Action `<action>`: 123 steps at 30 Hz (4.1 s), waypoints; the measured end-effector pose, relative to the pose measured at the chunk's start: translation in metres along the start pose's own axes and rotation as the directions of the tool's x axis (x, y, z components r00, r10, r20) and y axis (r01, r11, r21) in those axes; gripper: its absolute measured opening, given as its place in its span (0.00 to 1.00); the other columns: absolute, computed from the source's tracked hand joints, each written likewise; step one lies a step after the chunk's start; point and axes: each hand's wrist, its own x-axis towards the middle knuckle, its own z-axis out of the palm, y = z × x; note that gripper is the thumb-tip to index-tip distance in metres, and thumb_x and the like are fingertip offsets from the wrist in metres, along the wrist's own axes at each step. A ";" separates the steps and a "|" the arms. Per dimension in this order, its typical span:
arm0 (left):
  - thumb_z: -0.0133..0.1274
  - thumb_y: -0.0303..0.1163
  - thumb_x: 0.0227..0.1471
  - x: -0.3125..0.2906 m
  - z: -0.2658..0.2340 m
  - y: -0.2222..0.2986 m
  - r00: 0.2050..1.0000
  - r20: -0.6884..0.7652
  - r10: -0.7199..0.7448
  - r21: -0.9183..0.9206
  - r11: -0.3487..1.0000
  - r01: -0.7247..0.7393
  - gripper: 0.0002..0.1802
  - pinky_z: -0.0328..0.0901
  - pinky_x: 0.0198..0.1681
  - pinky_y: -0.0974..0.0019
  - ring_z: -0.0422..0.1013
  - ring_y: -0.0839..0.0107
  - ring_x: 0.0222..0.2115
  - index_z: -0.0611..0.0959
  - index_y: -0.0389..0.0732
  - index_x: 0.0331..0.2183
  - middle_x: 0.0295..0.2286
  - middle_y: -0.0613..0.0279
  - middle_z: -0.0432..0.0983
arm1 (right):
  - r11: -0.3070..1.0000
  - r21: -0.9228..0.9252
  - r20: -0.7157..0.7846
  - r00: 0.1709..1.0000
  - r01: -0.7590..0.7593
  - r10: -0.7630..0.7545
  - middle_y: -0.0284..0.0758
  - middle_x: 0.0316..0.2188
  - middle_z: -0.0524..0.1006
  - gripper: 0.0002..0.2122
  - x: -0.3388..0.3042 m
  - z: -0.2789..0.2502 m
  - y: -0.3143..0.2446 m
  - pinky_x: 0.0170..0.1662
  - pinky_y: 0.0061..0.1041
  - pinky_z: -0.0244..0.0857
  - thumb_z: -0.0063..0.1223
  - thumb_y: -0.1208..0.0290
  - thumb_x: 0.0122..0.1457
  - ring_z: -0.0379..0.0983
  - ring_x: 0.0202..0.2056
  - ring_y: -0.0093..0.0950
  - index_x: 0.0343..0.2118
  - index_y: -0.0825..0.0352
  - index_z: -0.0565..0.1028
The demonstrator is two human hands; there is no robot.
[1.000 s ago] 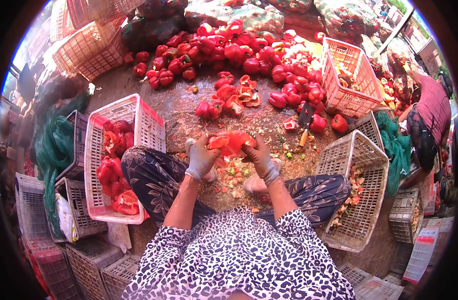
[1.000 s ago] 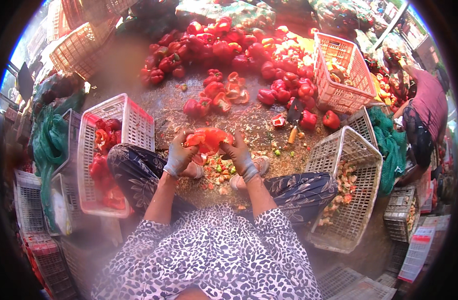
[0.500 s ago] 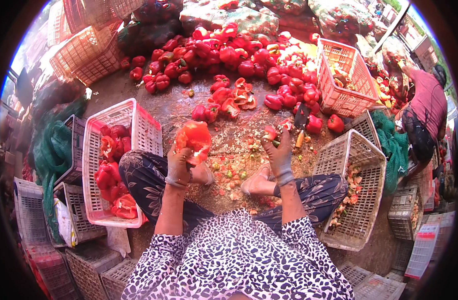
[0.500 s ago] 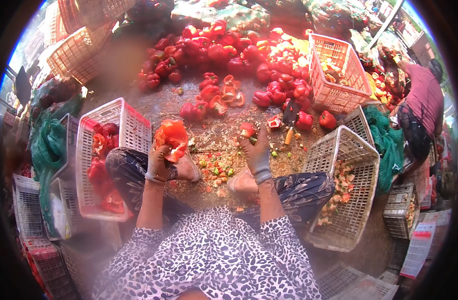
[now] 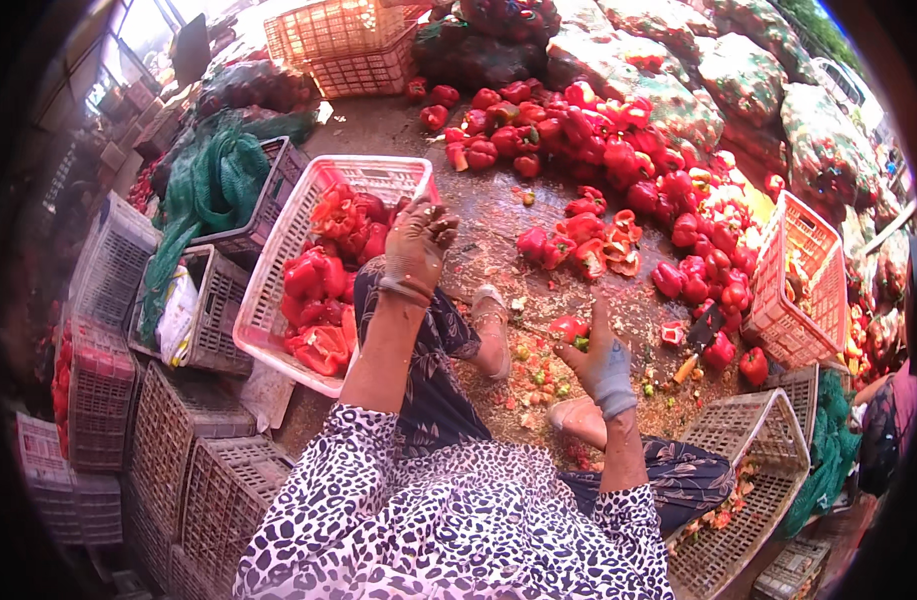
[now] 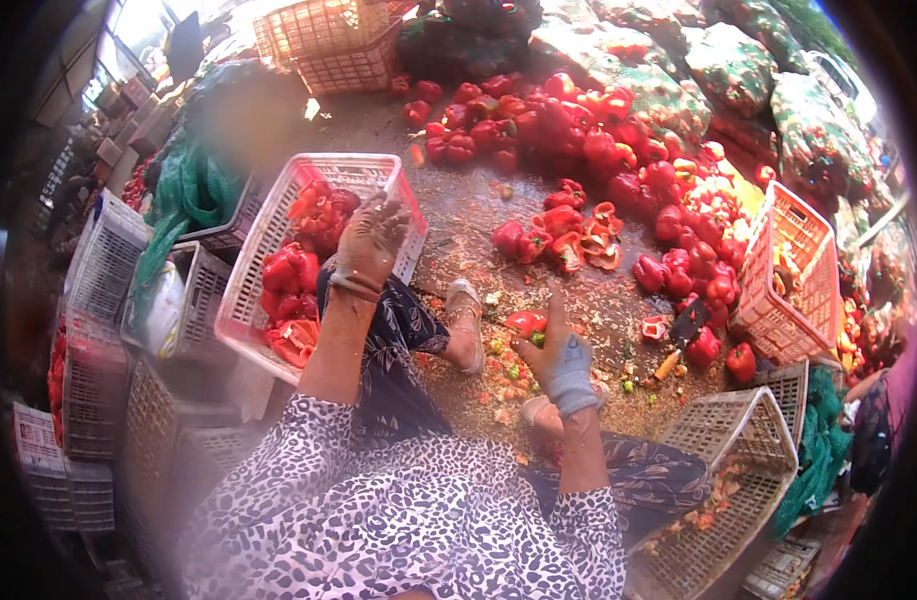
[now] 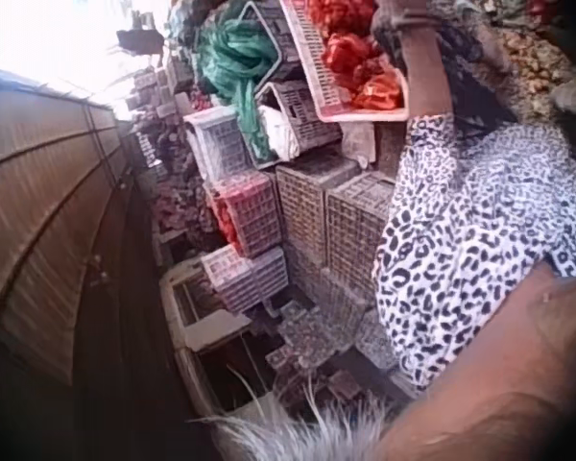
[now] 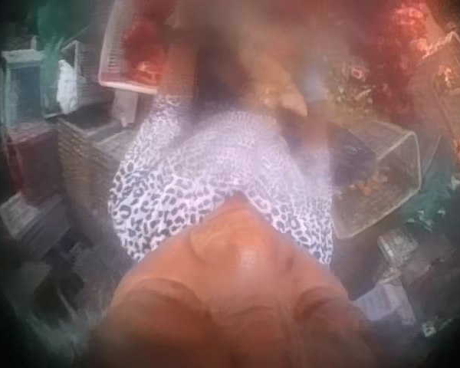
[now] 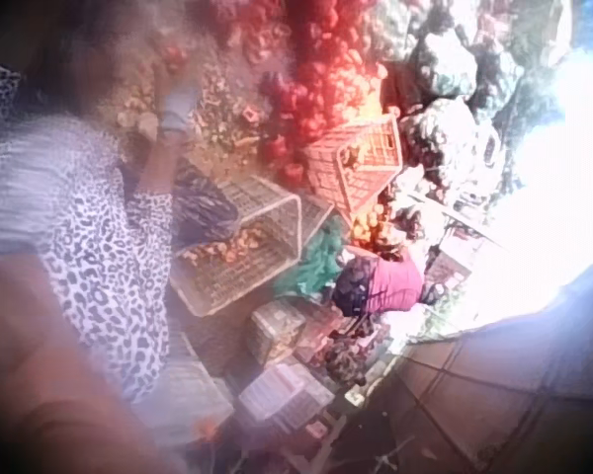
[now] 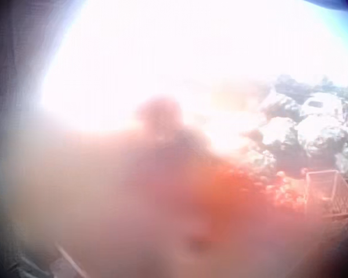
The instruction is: The person trims and sorts red bell peppers by hand and using a cleaver, placing them into plastic baskets while sitting on the ground.
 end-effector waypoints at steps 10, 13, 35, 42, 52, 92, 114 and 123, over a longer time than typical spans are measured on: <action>0.56 0.31 0.55 -0.098 0.037 -0.106 0.718 0.452 -0.529 0.839 0.526 -0.141 0.23 0.69 0.46 0.66 0.72 0.72 0.44 0.73 0.36 0.52 0.45 0.55 0.75 | 0.983 0.101 0.094 0.983 0.151 -0.160 0.37 0.36 0.81 0.49 0.006 0.005 -0.009 0.37 0.35 0.71 0.65 0.67 0.46 0.79 0.36 0.38 0.67 0.60 0.40; 0.56 0.28 0.53 -0.099 0.038 -0.123 0.687 0.448 -0.572 0.870 0.457 -0.187 0.19 0.70 0.44 0.67 0.74 0.72 0.41 0.76 0.34 0.47 0.39 0.56 0.79 | 0.980 0.153 0.133 0.980 0.131 -0.151 0.35 0.38 0.81 0.49 0.004 0.012 0.021 0.39 0.35 0.71 0.64 0.67 0.47 0.79 0.37 0.38 0.67 0.60 0.40; 0.56 0.33 0.54 -0.113 -0.031 -0.183 0.558 0.196 -0.807 0.204 0.590 0.782 0.11 0.59 0.20 0.78 0.67 0.81 0.22 0.79 0.44 0.41 0.29 0.71 0.76 | 0.954 0.300 -0.535 0.823 -0.023 0.188 0.30 0.28 0.71 0.39 -0.066 -0.099 0.036 0.38 0.22 0.65 0.62 0.76 0.49 0.66 0.33 0.19 0.64 0.62 0.56; 0.53 0.38 0.56 -0.085 -0.030 -0.201 0.610 0.321 -0.725 -0.180 0.586 0.790 0.13 0.62 0.21 0.71 0.67 0.71 0.19 0.80 0.46 0.42 0.24 0.65 0.74 | 0.029 -0.528 -0.747 0.480 -0.849 0.460 0.43 0.50 0.71 0.33 -0.163 -0.213 0.190 0.50 0.43 0.66 0.62 0.56 0.47 0.69 0.49 0.47 0.56 0.61 0.66; 0.53 0.34 0.56 -0.093 -0.057 -0.218 0.585 0.234 -0.777 -0.128 0.572 0.810 0.13 0.61 0.21 0.68 0.66 0.69 0.17 0.78 0.42 0.43 0.22 0.63 0.72 | 0.631 -0.482 -0.060 0.741 -0.608 0.669 0.48 0.44 0.76 0.27 0.029 -0.038 0.273 0.51 0.41 0.65 0.55 0.54 0.51 0.73 0.46 0.46 0.53 0.60 0.68; 0.50 0.35 0.55 -0.100 -0.041 -0.226 0.579 0.003 -0.815 -0.264 0.558 0.787 0.14 0.63 0.28 0.71 0.67 0.75 0.27 0.76 0.41 0.43 0.31 0.68 0.73 | 0.678 -0.666 0.121 0.943 0.309 -0.311 0.41 0.56 0.65 0.24 0.246 0.165 0.133 0.49 0.39 0.61 0.46 0.71 0.56 0.63 0.55 0.41 0.58 0.51 0.64; 0.51 0.47 0.57 -0.071 -0.057 -0.232 0.717 -0.145 -0.682 -0.268 0.724 0.635 0.17 0.65 0.31 0.68 0.70 0.69 0.29 0.77 0.46 0.42 0.36 0.65 0.74 | 0.988 -0.149 0.526 0.844 -0.032 0.107 0.46 0.43 0.77 0.36 0.224 0.072 0.140 0.46 0.39 0.67 0.63 0.49 0.42 0.74 0.46 0.45 0.53 0.61 0.65; 0.56 0.54 0.52 -0.068 -0.036 -0.208 0.826 0.176 -0.536 0.063 0.843 0.534 0.38 0.69 0.48 0.60 0.68 0.66 0.51 0.66 0.45 0.58 0.53 0.60 0.66 | 0.990 -0.068 0.686 0.716 -0.121 0.134 0.49 0.42 0.77 0.37 0.126 0.007 0.071 0.48 0.38 0.65 0.61 0.41 0.44 0.73 0.46 0.47 0.51 0.64 0.68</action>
